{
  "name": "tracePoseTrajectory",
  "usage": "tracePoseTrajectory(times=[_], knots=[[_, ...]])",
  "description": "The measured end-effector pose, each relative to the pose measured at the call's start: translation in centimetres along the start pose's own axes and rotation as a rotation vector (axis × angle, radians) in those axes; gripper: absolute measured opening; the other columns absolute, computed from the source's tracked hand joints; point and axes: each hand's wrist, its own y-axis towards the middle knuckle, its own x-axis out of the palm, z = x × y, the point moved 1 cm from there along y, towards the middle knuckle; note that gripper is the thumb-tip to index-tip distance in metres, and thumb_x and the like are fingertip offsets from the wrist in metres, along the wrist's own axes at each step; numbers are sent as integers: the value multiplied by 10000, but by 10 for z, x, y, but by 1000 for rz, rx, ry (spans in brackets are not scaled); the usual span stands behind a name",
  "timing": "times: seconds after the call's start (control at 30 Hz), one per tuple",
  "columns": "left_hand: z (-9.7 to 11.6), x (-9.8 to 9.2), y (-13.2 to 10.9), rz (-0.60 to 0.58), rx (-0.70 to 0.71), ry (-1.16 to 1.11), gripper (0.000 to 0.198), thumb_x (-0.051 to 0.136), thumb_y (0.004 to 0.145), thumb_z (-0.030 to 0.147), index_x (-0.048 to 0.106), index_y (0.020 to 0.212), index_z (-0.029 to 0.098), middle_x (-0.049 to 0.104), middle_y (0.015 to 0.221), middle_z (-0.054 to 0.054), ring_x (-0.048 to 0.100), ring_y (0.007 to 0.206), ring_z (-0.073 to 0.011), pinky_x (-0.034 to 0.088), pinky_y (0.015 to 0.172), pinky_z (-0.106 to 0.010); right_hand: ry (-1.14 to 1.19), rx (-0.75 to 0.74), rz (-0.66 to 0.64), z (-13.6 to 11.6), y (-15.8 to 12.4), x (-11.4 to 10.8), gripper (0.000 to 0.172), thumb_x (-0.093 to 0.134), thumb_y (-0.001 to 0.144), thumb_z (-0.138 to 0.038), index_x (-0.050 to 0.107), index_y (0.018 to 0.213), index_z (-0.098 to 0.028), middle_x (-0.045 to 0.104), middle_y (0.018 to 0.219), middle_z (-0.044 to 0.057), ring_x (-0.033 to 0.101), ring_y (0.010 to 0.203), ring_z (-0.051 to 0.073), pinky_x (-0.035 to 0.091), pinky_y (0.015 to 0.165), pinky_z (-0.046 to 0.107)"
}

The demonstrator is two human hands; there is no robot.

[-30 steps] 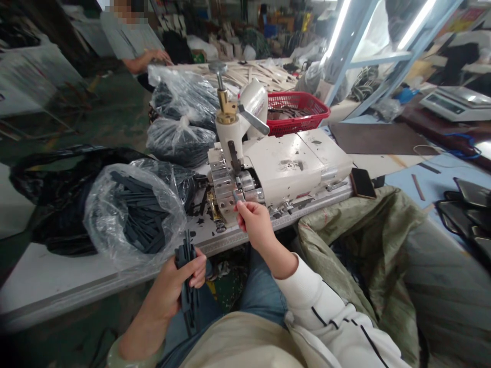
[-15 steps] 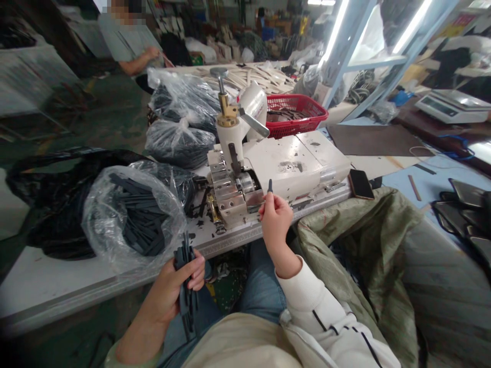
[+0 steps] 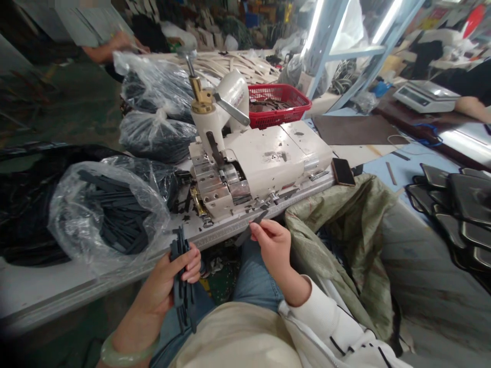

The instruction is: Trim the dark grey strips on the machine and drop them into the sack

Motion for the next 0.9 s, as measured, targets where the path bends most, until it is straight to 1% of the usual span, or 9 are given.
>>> tracePoseTrajectory(times=[0.1,0.2,0.37,0.47,0.53,0.63,0.73,0.8,0.9], knots=[[0,-1,-3,12,-7,-10,269,776,707,256,544,811,167,460,547,82,380,424,-28,328,431,-162,475,513,-54,3,-4,7,239,781,710,-388,686,711,-168,554,543,-34,479,431,64,449,423,173],[0,-2,-6,9,-10,-9,261,775,710,256,548,798,163,458,550,80,383,425,-28,337,430,-160,630,687,-62,3,-8,11,284,834,649,-347,627,665,-153,564,525,-51,514,428,38,472,438,115],[-1,-1,-9,6,-7,-15,242,771,720,251,558,784,157,455,546,78,379,427,-26,340,429,-159,527,571,-26,-5,-14,20,351,842,629,-368,564,600,-156,588,512,-37,581,447,65,473,419,123],[-1,0,-9,-3,-14,-23,227,769,729,262,588,799,144,469,565,66,393,439,-26,344,436,-160,400,452,27,-1,-13,3,338,827,639,-398,588,631,-158,612,540,-24,602,462,89,494,437,159],[-1,1,-9,-15,-22,-29,231,768,732,282,612,825,138,486,598,53,417,461,-31,364,453,-168,251,349,166,10,-11,-33,323,826,631,-404,616,663,-160,623,560,-19,615,485,105,517,471,184],[-3,4,-10,-56,-54,-50,244,758,743,315,627,858,145,512,651,32,460,504,-50,396,480,-186,22,242,571,38,-12,-117,301,832,605,-383,650,690,-158,646,600,6,622,513,123,535,503,209],[-5,8,-8,-105,-95,-57,218,725,773,321,632,886,158,534,684,18,493,532,-70,417,489,-198,63,344,831,63,-19,-185,294,767,657,-424,614,649,-173,677,661,65,670,607,177,563,535,270],[-8,11,-7,-129,-117,-30,206,695,795,308,642,926,158,552,697,8,515,545,-82,441,497,-210,52,382,807,65,-26,-193,301,737,682,-447,628,702,-167,703,751,95,685,648,193,571,555,298],[-12,16,-5,-141,-130,29,227,677,796,265,645,988,146,590,716,-9,554,568,-104,483,520,-233,-91,334,461,43,-38,-141,351,756,679,-437,690,871,-151,718,834,89,657,611,164,555,564,285]])
